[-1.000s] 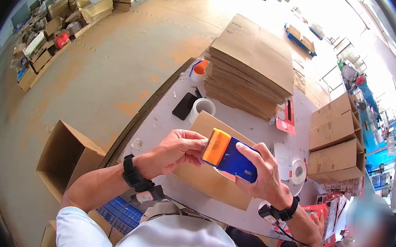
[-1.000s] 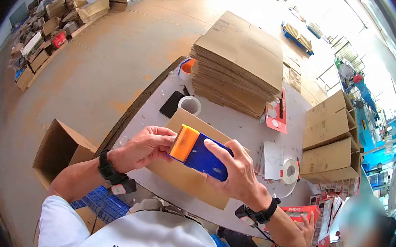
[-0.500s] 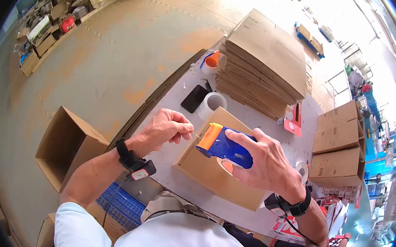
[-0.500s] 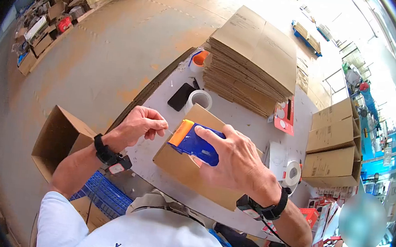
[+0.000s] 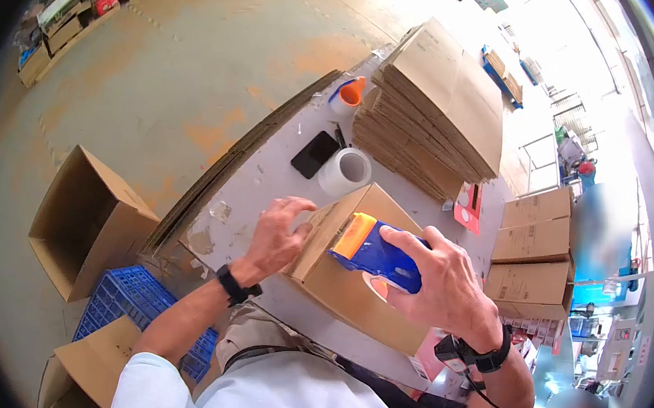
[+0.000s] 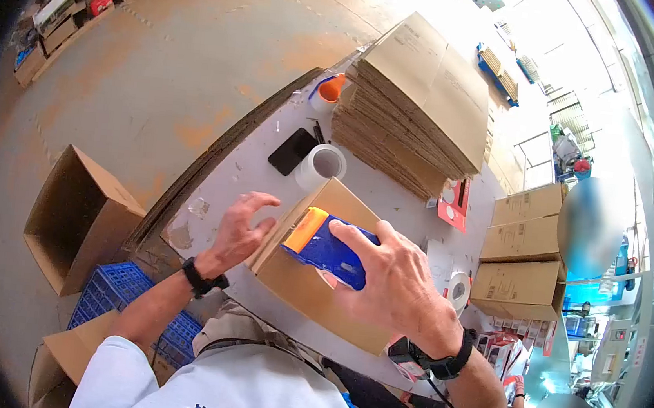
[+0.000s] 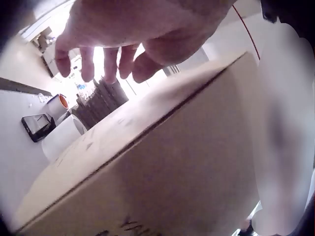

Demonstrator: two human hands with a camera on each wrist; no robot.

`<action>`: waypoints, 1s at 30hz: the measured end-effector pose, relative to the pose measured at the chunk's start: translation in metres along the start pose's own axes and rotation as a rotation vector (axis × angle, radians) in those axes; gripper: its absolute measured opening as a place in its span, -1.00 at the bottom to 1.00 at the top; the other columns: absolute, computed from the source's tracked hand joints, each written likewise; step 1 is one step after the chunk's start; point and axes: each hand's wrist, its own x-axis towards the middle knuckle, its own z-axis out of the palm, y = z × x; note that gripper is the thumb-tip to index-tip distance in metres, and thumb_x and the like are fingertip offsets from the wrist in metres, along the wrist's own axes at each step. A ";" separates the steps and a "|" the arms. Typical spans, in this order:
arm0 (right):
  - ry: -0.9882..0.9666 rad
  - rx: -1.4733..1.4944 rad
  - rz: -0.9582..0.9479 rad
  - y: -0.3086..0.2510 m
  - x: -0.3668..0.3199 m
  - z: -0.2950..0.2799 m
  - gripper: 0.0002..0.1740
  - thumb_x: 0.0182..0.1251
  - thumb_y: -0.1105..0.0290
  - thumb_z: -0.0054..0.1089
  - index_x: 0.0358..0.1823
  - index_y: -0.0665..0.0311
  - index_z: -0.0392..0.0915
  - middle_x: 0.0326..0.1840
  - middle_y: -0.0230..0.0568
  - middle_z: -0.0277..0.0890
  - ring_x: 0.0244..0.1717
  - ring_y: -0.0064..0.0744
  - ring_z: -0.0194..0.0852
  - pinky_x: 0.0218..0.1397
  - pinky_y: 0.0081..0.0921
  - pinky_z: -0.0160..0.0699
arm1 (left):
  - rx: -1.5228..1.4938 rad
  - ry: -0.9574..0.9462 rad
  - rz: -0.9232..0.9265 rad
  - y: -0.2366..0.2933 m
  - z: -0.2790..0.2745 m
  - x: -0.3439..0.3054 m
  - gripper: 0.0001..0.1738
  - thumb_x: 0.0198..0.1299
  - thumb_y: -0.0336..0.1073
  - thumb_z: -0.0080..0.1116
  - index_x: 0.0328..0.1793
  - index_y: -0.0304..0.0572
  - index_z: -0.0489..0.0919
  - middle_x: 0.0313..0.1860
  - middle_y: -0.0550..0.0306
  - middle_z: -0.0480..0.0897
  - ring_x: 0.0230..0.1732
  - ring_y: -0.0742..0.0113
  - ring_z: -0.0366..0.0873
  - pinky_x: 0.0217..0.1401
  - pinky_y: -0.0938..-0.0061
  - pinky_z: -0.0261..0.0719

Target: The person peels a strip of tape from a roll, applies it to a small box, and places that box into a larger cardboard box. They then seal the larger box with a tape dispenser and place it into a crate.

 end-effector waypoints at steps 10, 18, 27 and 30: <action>-0.063 0.076 -0.020 0.020 0.004 0.001 -0.43 0.10 0.19 0.40 0.21 0.03 0.59 -0.27 0.12 0.57 -0.27 0.20 0.65 -0.18 0.01 0.64 | -0.297 -0.562 -0.008 0.011 -0.068 -0.030 0.22 0.20 0.57 0.08 0.72 -0.21 0.13 0.74 -0.16 0.07 0.77 -0.10 -0.19 0.74 -0.07 -0.25; -0.082 0.082 -0.143 0.032 0.002 -0.001 -0.47 -0.01 0.30 0.30 0.10 0.15 0.59 -0.37 0.06 0.64 -0.24 0.09 0.69 -0.15 -0.07 0.72 | 0.044 -0.780 0.372 0.080 -0.055 0.075 0.49 -0.26 0.19 0.68 0.76 -0.09 0.02 0.67 -0.04 0.25 0.77 -0.15 -0.16 0.75 -0.14 -0.31; -0.002 -0.021 -0.033 0.136 -0.173 0.003 -0.18 -0.04 0.08 0.62 0.35 -0.15 0.53 -0.33 -0.15 0.40 -0.34 -0.12 0.55 -0.24 -0.17 0.61 | 0.283 -0.877 0.341 0.098 -0.060 0.081 0.46 -0.18 0.27 0.61 0.78 0.05 -0.05 0.71 0.09 0.18 0.76 -0.16 -0.17 0.70 -0.31 -0.40; 0.081 -0.014 -0.042 0.167 -0.203 0.030 -0.24 0.01 0.00 0.61 0.31 -0.12 0.55 -0.30 -0.12 0.42 -0.29 -0.10 0.55 -0.17 -0.18 0.63 | 0.486 -0.894 0.393 0.118 -0.061 0.085 0.42 -0.16 0.31 0.60 0.76 0.04 0.03 0.70 0.09 0.20 0.77 -0.17 -0.20 0.68 -0.36 -0.38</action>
